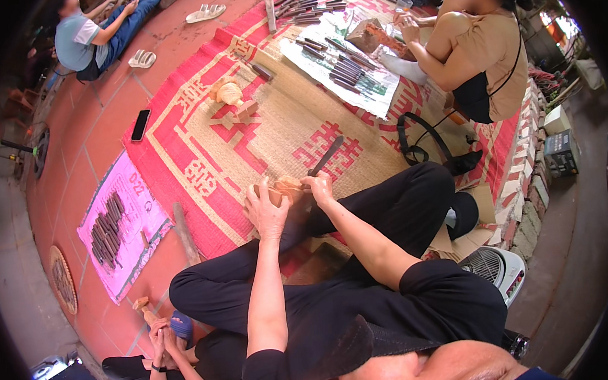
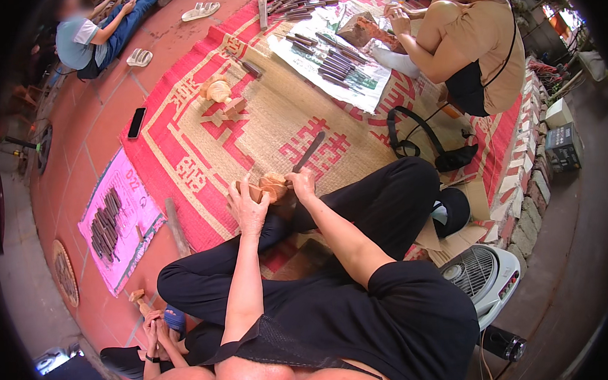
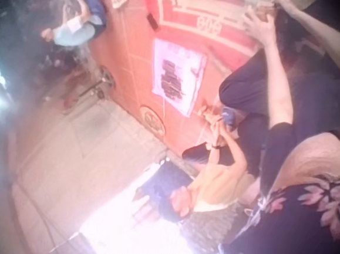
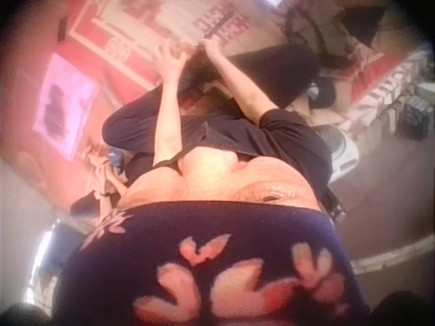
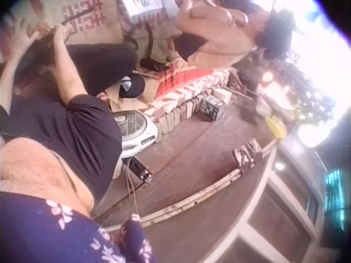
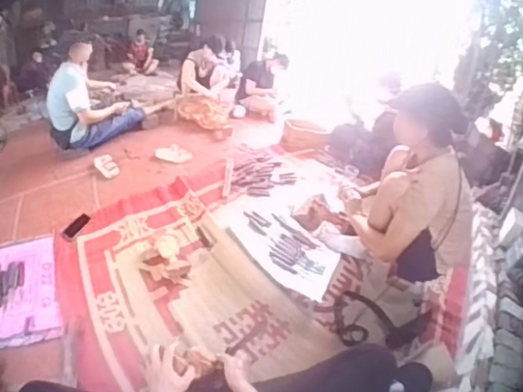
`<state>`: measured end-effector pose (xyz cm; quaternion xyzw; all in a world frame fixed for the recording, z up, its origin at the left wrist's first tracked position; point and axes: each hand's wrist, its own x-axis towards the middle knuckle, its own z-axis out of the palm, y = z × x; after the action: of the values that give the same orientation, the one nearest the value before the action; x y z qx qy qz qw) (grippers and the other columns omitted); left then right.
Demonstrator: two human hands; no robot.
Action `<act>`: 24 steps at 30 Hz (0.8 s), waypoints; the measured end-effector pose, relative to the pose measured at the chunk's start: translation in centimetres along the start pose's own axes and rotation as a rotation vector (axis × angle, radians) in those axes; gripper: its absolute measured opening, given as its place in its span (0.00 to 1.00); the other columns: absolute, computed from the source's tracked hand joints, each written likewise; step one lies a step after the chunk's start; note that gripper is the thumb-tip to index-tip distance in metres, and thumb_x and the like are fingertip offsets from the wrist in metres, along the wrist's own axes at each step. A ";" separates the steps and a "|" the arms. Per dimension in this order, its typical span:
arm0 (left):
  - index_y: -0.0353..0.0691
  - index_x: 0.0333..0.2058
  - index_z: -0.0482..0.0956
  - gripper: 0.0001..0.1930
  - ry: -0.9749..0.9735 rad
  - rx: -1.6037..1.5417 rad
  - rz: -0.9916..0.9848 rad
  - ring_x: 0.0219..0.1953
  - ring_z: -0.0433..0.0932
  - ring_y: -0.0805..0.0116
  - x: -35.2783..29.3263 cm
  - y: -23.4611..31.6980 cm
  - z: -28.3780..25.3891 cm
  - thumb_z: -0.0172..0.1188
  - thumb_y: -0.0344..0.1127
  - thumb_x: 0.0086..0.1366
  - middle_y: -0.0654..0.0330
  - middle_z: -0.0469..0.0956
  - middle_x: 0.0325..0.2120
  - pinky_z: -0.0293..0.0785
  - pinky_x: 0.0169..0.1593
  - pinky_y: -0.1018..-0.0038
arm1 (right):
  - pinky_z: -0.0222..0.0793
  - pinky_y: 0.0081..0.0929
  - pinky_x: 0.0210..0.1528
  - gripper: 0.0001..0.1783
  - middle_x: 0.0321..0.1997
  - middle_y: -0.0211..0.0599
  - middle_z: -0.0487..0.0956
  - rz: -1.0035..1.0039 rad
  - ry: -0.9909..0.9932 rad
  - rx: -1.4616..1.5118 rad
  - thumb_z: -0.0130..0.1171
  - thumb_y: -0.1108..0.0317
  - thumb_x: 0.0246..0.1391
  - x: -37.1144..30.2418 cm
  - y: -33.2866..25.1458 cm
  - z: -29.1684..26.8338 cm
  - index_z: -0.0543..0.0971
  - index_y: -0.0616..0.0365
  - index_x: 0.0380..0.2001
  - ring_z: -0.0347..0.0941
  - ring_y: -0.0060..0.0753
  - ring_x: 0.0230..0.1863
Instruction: The person sits on a mat and carves a small wooden block using a knife. They hold the wood in their left hand and use the knife in their right hand to shape it, occasionally rotating the block to access different sides.
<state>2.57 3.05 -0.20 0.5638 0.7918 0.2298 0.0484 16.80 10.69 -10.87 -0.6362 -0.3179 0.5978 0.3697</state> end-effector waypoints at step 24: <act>0.53 0.55 0.68 0.34 -0.016 -0.003 -0.023 0.52 0.66 0.47 0.0 -0.1 -0.2 0.65 0.46 0.46 0.50 0.64 0.51 0.65 0.50 0.51 | 0.71 0.20 0.28 0.06 0.21 0.34 0.78 -0.071 -0.077 -0.015 0.62 0.72 0.41 -0.4 0.2 -0.9 0.78 0.61 0.24 0.74 0.26 0.24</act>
<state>2.43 2.98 -0.06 0.5565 0.7974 0.2259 0.0580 17.67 10.20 -10.85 -0.6039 -0.3586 0.6059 0.3736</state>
